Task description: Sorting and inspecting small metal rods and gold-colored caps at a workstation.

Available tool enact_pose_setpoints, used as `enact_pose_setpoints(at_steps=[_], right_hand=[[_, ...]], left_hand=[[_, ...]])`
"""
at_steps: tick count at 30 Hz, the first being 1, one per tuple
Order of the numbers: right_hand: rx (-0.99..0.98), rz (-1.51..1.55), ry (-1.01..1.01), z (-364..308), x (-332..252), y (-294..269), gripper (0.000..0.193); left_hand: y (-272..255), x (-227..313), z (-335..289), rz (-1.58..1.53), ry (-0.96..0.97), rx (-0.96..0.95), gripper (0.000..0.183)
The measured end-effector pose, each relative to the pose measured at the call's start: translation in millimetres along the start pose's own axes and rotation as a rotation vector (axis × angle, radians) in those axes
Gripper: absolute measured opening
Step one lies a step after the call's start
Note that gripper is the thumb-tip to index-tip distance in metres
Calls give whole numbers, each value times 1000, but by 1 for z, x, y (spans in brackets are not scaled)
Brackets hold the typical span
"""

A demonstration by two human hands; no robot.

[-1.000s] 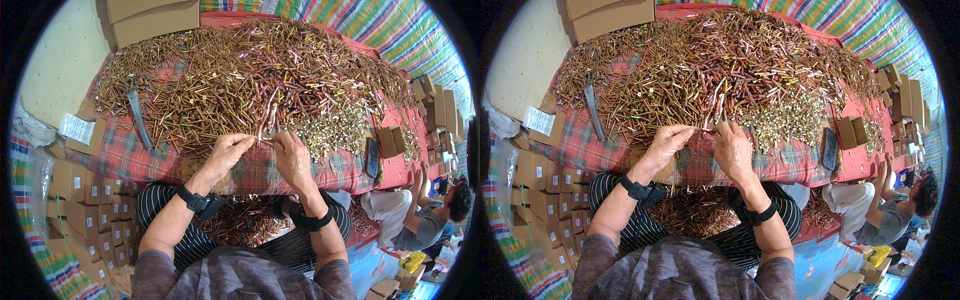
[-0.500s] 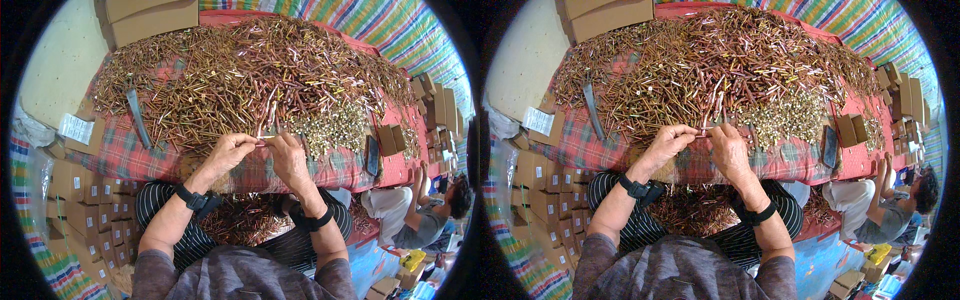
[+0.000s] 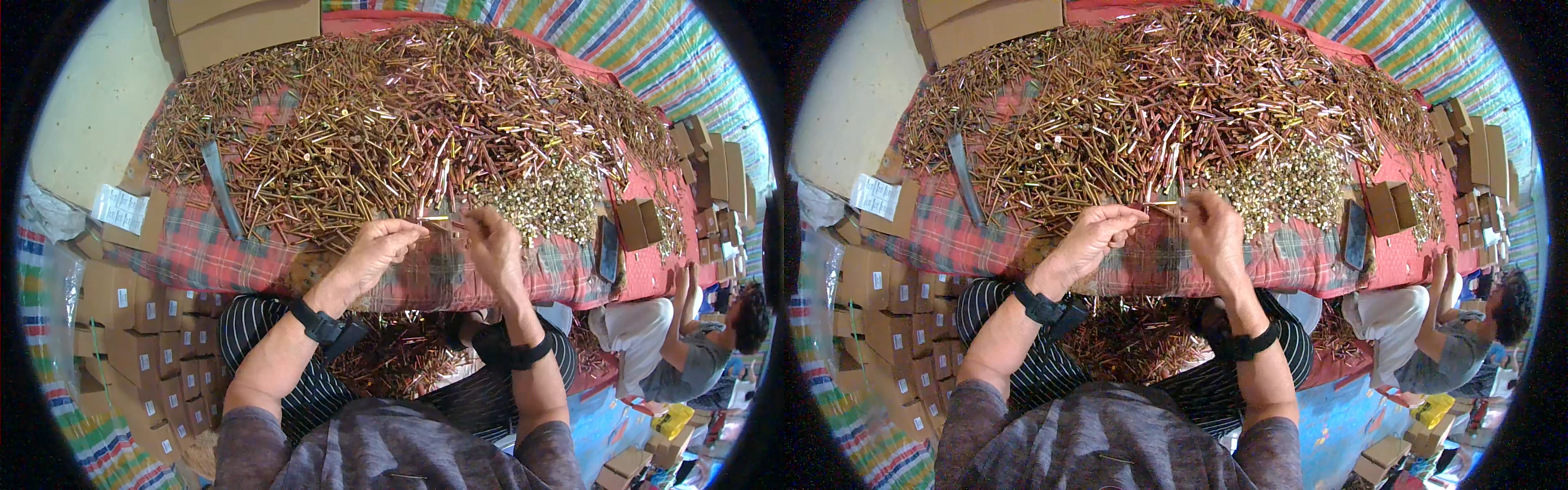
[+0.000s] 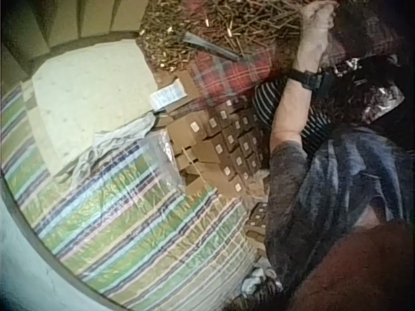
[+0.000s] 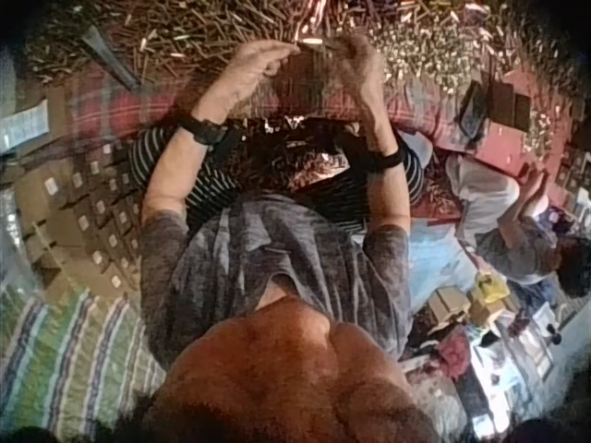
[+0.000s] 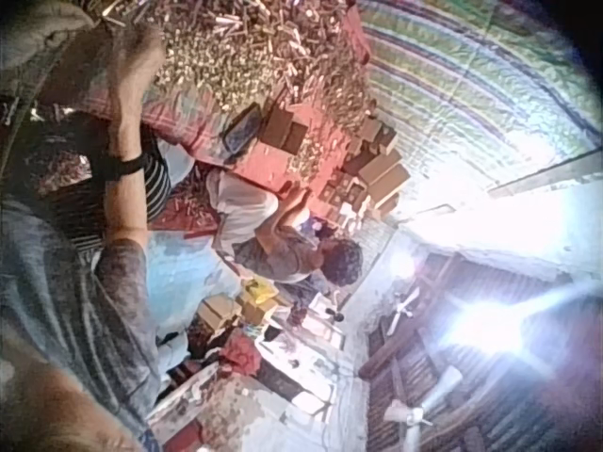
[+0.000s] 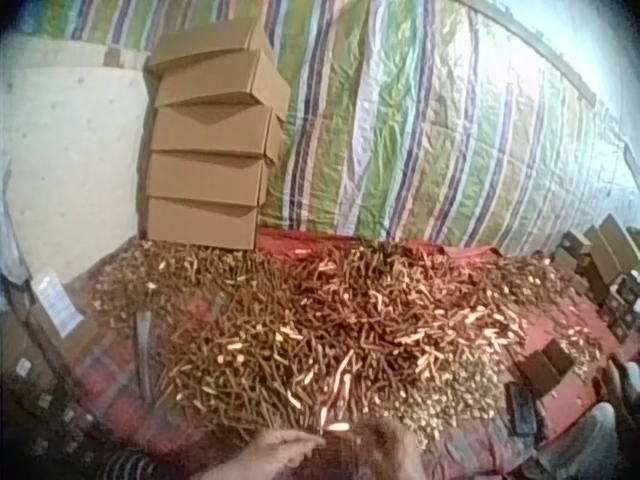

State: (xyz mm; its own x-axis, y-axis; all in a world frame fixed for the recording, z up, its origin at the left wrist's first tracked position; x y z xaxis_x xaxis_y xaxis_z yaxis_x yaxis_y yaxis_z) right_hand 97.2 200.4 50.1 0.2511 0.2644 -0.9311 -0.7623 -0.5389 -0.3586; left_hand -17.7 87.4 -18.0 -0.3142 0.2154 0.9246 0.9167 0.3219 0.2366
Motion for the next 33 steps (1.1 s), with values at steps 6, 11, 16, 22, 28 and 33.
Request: enact_pose_setpoints(at_steps=[6, 11, 16, 22, 28, 33], right_hand=[[-49, -474, -275, 7, 18, 14, 12], [-118, -779, -218, -1, 37, 38, 14], [-54, -794, -271, -2, 23, 39, 12], [-122, -74, -194, -7, -4, 35, 12], [-246, 348, -67, -15, -3, 56, 12], [-295, 345, -23, -18, -7, 57, 10]], left_hand=[[-5, -12, 3, -133, -12, 79, 15], [-9, -12, 1, -144, -31, 116, 11], [-15, -4, -2, -42, 2, 194, 8], [-17, -3, -6, -134, -22, 168, 6], [-10, -4, -3, -160, -41, 134, 4], [-7, -4, -5, -265, -76, 91, 3]])
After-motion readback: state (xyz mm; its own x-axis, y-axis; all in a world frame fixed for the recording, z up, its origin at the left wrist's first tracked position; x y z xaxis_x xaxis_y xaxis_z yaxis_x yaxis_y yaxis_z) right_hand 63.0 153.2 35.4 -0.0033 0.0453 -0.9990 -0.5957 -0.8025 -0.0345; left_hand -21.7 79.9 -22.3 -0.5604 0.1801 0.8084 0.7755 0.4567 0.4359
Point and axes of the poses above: each hand's wrist, its own z-axis towards the middle knuckle, its own y-axis out of the palm, x = y × z, the point moved 10 cm from there along z, towards the middle knuckle, and after that the axes turned 13 degrees about z, right-handed, at the moved point
